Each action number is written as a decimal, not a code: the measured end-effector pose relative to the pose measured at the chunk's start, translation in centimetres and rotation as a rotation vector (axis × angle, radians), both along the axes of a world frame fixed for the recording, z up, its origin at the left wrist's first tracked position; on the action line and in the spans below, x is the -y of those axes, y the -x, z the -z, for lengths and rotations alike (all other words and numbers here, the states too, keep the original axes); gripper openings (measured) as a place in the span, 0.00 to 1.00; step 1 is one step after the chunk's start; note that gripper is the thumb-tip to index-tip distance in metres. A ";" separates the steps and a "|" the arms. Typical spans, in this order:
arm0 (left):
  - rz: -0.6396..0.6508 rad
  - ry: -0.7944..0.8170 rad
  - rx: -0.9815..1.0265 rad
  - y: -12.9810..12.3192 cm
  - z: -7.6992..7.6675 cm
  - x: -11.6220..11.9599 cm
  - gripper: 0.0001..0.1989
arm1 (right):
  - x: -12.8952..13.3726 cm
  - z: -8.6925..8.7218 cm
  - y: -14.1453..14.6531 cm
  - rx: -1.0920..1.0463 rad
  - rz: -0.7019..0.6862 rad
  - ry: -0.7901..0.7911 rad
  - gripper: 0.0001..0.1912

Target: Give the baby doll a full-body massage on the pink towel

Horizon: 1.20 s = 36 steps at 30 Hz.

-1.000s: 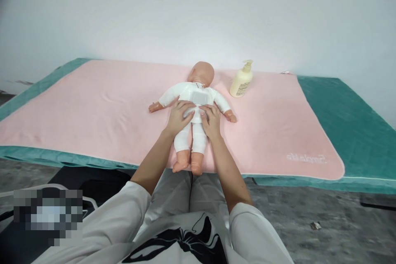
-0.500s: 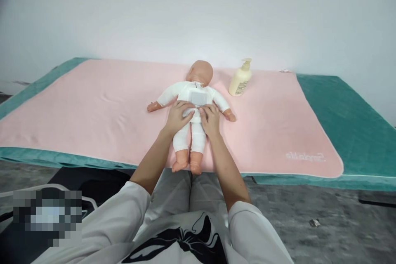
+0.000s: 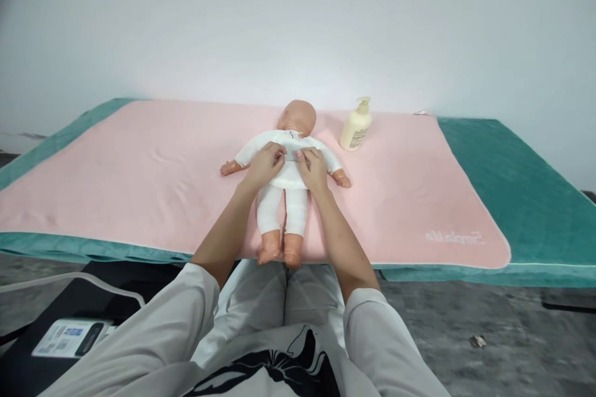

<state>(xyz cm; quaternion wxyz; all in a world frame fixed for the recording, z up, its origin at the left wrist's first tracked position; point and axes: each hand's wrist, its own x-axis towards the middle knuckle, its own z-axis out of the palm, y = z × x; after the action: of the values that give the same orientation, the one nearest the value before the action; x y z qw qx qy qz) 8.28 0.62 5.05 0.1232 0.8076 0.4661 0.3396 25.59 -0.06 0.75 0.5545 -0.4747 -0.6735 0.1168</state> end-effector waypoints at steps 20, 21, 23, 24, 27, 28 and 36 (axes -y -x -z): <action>-0.041 0.064 0.132 0.4 2.3 -0.5 0.22 | 0.7 1.2 -0.2 -0.105 -0.034 0.003 0.16; -0.021 0.073 0.183 0.5 2.4 -0.6 0.22 | 0.7 1.2 -0.2 -0.119 -0.048 0.010 0.15; 0.014 0.090 0.266 0.9 2.6 -1.0 0.22 | 0.4 0.9 -0.3 -0.130 -0.077 0.016 0.12; 0.024 0.092 0.284 1.0 2.5 -1.1 0.21 | 0.2 0.8 -0.4 -0.124 -0.088 0.018 0.11; 0.028 0.075 0.235 0.8 1.7 -1.6 0.22 | -0.9 0.1 -0.4 -0.076 -0.092 0.037 0.10; 0.022 0.070 0.194 0.6 1.2 -1.8 0.23 | -1.3 -0.1 -0.3 -0.057 -0.084 0.050 0.11; -0.055 0.062 -0.082 -1.4 -0.3 -2.8 0.22 | -2.4 -0.6 0.4 -0.013 -0.079 0.117 0.15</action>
<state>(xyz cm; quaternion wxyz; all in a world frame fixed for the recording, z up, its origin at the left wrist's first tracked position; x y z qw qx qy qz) 9.72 3.45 5.40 0.1198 0.8036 0.5030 0.2949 25.19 2.30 1.32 0.5251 -0.4787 -0.6800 0.1808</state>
